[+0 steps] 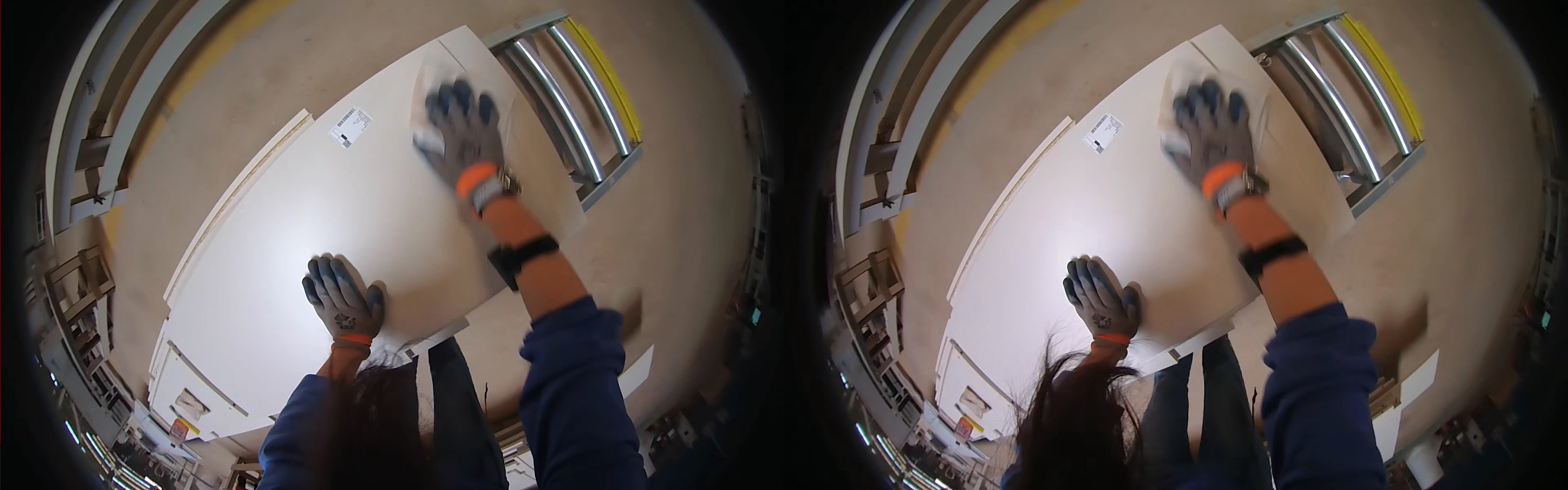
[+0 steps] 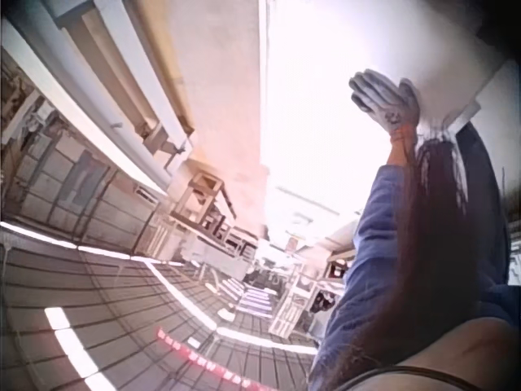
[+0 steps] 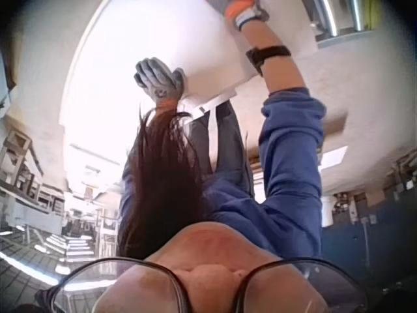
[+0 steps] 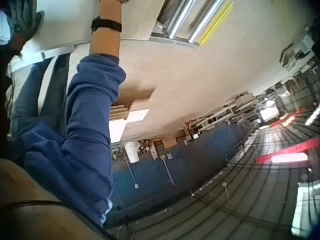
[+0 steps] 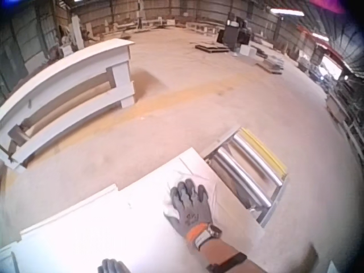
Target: Cleaning and stacking white furniture panels using a hand scraper and a cloth with cleaning liquid.
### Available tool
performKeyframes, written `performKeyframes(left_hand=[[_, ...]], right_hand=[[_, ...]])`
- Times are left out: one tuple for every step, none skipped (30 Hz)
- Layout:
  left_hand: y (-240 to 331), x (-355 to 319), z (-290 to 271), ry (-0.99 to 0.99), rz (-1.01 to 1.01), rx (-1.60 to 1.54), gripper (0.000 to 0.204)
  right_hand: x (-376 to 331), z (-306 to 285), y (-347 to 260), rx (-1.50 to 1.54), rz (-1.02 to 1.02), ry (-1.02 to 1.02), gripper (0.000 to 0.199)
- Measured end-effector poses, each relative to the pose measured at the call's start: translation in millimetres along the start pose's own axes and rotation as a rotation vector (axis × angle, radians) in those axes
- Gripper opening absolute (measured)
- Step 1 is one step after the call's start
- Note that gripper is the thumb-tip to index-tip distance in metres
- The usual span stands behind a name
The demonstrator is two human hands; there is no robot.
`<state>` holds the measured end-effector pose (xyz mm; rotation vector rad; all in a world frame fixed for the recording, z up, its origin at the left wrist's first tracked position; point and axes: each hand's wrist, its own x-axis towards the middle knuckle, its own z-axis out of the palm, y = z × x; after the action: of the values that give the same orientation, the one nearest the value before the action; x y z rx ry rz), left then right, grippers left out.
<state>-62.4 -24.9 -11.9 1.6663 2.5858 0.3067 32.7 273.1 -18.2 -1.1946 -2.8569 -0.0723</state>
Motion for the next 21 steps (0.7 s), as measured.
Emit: performKeyframes(left_hand=[[-6,-2,-2,-0.016,-0.012,0.014,0.074],[-5,-4,-1,-0.033,-0.019,0.012,0.073],[-3,-3,-2,-0.035,-0.021,-0.020,0.073],[-2,0,-4,-0.048,-0.035,-0.019,0.073],[-3,1,-5,-0.064,-0.054,-0.009,0.072],[-3,1,-4,-0.065,-0.062,-0.022,0.072],[-5,1,-3,-0.050,-0.047,-0.030,0.072],[-5,2,-3,-0.036,-0.034,-0.034,0.072],[0,2,-1,-0.061,-0.039,-0.034,0.073],[1,2,0,-0.070,-0.048,-0.038,0.073],[2,2,0,-0.078,-0.049,-0.046,0.074],[-1,3,-2,-0.084,-0.052,-0.044,0.074],[-4,2,-3,-0.087,-0.066,-0.031,0.074],[-8,-1,-3,-0.083,-0.061,-0.032,0.074],[-5,1,-1,-0.070,-0.056,-0.047,0.074],[-1,3,2,-0.065,-0.078,-0.048,0.074],[-3,3,2,-0.047,-0.059,-0.057,0.074],[-4,3,3,-0.029,-0.040,-0.068,0.074],[-5,2,6,-0.031,-0.071,-0.058,0.074],[-4,7,1,-0.003,-0.060,-0.043,0.073],[-6,6,-1,0.007,-0.047,-0.032,0.073]], right_hand=[[-31,-9,-16,0.020,-0.088,-0.095,0.070],[-68,-14,-21,0.071,-0.181,-0.211,0.075],[-101,-28,-24,0.139,-0.222,-0.346,0.076],[-139,-24,-22,0.202,-0.255,-0.317,0.084],[-163,-29,-18,0.263,-0.261,-0.348,0.089],[-162,-31,-9,0.252,-0.265,-0.356,0.089],[-159,-32,-1,0.254,-0.293,-0.392,0.090],[-152,-31,5,0.259,-0.322,-0.426,0.090],[-134,-30,12,0.172,-0.270,-0.383,0.089],[-110,-26,16,0.097,-0.227,-0.330,0.086],[-81,-16,20,0.023,-0.171,-0.257,0.084],[-44,-11,19,-0.021,-0.131,-0.220,0.081],[-10,5,21,-0.025,-0.123,-0.101,0.077],[24,9,17,-0.005,-0.081,-0.074,0.074],[53,15,22,0.003,-0.066,-0.013,0.072],[74,24,29,-0.058,-0.078,0.073,0.071],[81,26,24,-0.046,-0.086,0.087,0.070],[88,27,22,-0.034,-0.094,0.101,0.070],[81,24,24,0.036,-0.093,0.054,0.071],[73,16,24,0.049,-0.130,0.051,0.071],[55,3,12,0.034,-0.147,-0.024,0.072]])
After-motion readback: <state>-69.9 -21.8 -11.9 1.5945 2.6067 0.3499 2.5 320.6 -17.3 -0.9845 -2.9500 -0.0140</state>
